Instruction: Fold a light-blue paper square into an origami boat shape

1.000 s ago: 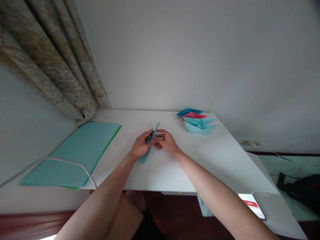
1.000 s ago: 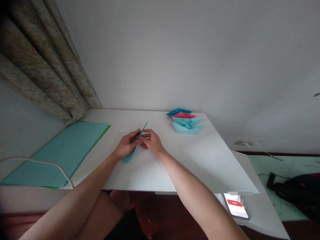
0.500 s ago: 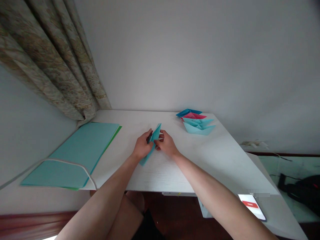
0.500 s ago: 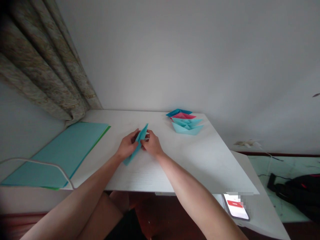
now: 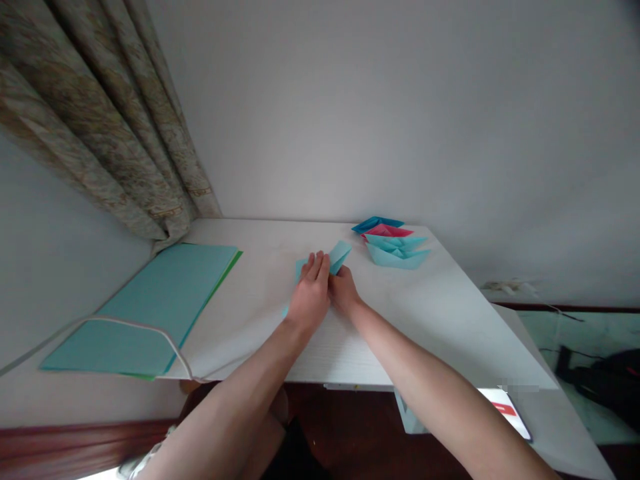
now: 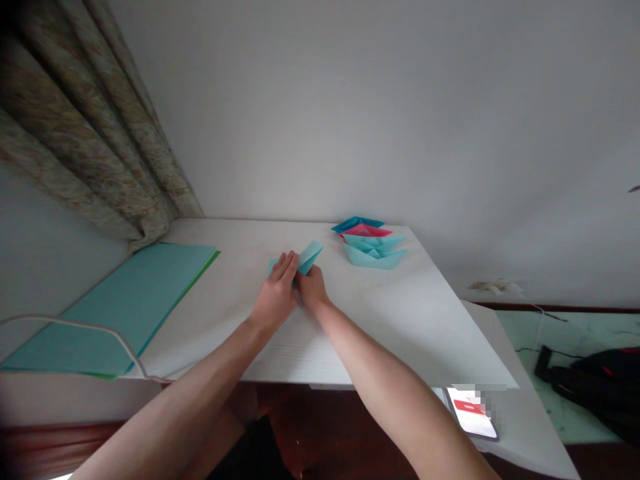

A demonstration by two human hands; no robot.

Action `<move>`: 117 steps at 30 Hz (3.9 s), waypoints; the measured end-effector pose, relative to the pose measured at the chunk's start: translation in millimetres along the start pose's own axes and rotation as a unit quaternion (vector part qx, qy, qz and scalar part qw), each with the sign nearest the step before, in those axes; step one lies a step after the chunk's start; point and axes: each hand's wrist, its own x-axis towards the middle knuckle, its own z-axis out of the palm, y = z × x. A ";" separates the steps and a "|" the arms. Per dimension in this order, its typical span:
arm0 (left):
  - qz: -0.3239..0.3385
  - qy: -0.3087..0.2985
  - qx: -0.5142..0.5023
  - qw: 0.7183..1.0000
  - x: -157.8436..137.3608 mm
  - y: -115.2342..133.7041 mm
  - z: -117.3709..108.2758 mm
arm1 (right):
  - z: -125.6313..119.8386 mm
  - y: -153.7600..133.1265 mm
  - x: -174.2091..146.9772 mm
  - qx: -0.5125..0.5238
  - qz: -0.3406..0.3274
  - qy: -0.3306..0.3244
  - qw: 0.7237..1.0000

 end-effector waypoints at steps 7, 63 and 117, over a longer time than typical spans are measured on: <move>-0.135 -0.062 0.080 0.986 5.4 0.8 -11.3 | 4.6 -3.5 -2.8 -0.029 -0.017 0.015 0.999; -0.193 -0.047 -0.605 0.771 3.7 -15.1 -49.2 | -5.6 -44.0 -13.3 0.068 -0.024 -0.114 0.991; -0.469 0.082 -0.566 0.673 7.2 -40.2 -35.0 | 5.6 -60.1 -47.6 -0.270 -0.449 -0.241 0.817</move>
